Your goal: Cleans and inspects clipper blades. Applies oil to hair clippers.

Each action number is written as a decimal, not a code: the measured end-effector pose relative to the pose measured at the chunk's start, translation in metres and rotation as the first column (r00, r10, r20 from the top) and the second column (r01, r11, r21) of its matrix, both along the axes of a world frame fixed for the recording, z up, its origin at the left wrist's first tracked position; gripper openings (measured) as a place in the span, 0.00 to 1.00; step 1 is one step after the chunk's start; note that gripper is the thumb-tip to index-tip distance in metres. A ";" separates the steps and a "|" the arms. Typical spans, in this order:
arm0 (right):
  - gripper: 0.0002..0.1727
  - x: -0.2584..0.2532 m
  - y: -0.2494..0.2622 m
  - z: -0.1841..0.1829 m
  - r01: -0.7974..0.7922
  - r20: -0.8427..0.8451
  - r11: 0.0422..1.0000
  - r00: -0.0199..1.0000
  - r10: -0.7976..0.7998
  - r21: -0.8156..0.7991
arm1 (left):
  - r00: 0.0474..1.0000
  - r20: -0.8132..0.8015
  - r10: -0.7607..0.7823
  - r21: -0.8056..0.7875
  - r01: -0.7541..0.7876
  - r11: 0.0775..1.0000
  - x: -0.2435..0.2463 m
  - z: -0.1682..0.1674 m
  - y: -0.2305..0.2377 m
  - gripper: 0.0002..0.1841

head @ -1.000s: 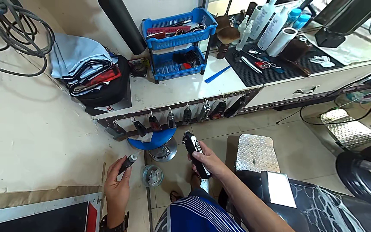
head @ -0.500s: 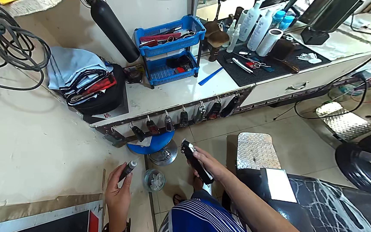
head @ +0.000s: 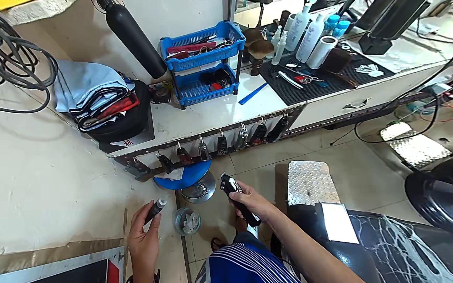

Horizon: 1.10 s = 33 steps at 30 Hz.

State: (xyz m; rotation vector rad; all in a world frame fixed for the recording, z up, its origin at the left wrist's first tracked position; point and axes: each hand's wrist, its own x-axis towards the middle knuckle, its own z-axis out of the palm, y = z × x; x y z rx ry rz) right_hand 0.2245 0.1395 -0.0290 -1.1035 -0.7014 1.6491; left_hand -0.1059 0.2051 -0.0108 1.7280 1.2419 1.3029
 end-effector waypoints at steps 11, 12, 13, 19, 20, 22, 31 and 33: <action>0.31 0.000 -0.003 -0.001 -0.036 0.183 0.995 0.982 0.052 -0.089 | 1.000 -0.004 0.012 -0.029 -0.012 1.000 0.001 -0.003 -0.003 0.23; 0.30 0.000 -0.003 -0.001 -0.041 0.191 0.995 0.980 0.057 -0.086 | 1.000 -0.003 0.012 -0.028 -0.012 1.000 0.001 -0.003 -0.003 0.23; 0.29 0.000 -0.003 -0.001 -0.047 0.199 0.995 0.978 0.062 -0.083 | 1.000 0.000 0.010 -0.024 -0.010 1.000 0.001 -0.003 -0.003 0.23; 0.27 0.002 -0.005 -0.003 -0.076 0.232 0.996 0.969 0.085 -0.048 | 1.000 -0.003 0.014 -0.027 -0.014 1.000 0.003 -0.001 -0.005 0.22; 0.26 0.002 -0.005 -0.004 -0.080 0.235 0.996 0.968 0.089 -0.047 | 1.000 -0.003 0.016 -0.026 -0.016 1.000 0.003 -0.001 -0.005 0.22; 0.26 0.002 -0.005 -0.003 -0.085 0.234 0.995 0.967 0.097 -0.061 | 1.000 0.002 0.016 -0.029 -0.016 0.999 0.003 -0.002 -0.006 0.22; 0.28 0.007 -0.001 0.005 0.011 -0.105 0.997 0.994 -0.020 -0.082 | 1.000 0.025 0.017 -0.028 -0.016 0.999 0.001 0.000 -0.010 0.22; 0.32 0.007 0.002 0.009 0.027 -0.129 1.000 0.991 -0.029 -0.014 | 0.999 0.028 0.026 -0.025 -0.025 0.999 0.000 0.002 -0.010 0.22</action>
